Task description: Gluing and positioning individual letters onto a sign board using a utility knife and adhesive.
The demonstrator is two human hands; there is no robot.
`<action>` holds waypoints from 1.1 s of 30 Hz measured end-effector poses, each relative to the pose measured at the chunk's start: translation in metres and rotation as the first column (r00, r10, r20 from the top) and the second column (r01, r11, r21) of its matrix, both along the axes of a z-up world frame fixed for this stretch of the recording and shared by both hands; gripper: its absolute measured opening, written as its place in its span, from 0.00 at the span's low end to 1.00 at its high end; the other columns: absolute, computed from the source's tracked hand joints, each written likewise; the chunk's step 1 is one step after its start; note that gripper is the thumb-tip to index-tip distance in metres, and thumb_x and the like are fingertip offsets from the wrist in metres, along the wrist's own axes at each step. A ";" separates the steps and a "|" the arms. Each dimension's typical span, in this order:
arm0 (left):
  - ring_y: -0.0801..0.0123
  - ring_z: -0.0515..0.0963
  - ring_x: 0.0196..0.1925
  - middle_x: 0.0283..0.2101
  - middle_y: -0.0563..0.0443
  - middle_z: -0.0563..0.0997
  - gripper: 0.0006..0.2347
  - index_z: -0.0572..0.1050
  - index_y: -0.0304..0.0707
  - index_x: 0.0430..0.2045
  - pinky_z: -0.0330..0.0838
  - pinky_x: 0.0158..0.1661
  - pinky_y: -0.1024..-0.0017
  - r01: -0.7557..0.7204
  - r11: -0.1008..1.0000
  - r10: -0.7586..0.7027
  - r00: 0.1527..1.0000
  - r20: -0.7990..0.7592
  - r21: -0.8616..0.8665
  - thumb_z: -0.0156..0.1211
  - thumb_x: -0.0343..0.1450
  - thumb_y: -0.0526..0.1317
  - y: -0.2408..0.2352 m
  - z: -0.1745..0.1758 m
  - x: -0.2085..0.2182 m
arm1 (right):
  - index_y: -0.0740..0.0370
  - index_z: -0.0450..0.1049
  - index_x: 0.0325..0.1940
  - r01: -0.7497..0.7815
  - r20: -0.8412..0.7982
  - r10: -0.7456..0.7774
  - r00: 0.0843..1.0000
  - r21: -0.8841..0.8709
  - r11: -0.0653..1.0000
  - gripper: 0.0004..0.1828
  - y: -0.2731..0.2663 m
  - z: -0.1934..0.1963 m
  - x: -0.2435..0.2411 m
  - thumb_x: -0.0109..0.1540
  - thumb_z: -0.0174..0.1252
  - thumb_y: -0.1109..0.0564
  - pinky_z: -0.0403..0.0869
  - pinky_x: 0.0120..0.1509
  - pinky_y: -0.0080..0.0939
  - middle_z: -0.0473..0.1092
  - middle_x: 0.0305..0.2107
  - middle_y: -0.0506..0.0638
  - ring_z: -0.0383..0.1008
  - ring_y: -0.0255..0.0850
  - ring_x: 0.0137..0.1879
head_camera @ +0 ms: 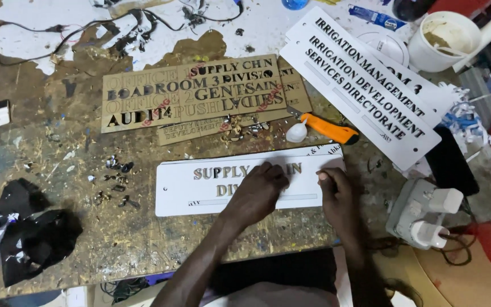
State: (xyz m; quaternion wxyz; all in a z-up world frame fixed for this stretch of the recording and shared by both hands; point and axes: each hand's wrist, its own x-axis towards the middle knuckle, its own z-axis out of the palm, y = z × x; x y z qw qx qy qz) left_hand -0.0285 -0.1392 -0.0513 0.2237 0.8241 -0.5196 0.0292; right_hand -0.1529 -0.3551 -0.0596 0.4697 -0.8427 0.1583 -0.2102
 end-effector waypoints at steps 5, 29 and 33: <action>0.51 0.80 0.49 0.44 0.45 0.82 0.14 0.85 0.36 0.41 0.72 0.45 0.60 0.120 0.969 -0.116 0.993 -0.031 0.214 0.58 0.65 0.26 -0.005 0.044 0.005 | 0.60 0.85 0.48 -0.009 0.161 0.028 0.986 -0.120 0.993 0.10 -0.001 -0.004 0.005 0.77 0.59 0.58 0.73 0.30 0.38 0.76 0.26 0.53 0.77 0.43 0.29; 0.39 0.75 0.66 0.63 0.32 0.79 0.23 0.78 0.25 0.62 0.75 0.60 0.49 0.135 0.982 -0.123 0.988 -0.091 0.132 0.67 0.68 0.29 0.000 0.029 0.006 | 0.62 0.83 0.54 -0.004 0.023 0.007 1.000 -0.130 0.992 0.07 0.017 0.085 -0.029 0.76 0.62 0.57 0.80 0.52 0.46 0.81 0.40 0.53 0.82 0.46 0.49; 0.36 0.79 0.64 0.56 0.29 0.82 0.22 0.79 0.19 0.61 0.78 0.58 0.52 0.044 0.998 -0.056 0.962 -0.267 -0.051 0.63 0.69 0.23 0.033 0.055 -0.006 | 0.59 0.85 0.56 -0.361 -0.105 0.345 0.933 -0.306 0.881 0.09 0.024 0.051 -0.013 0.73 0.62 0.59 0.84 0.45 0.51 0.82 0.44 0.56 0.86 0.56 0.48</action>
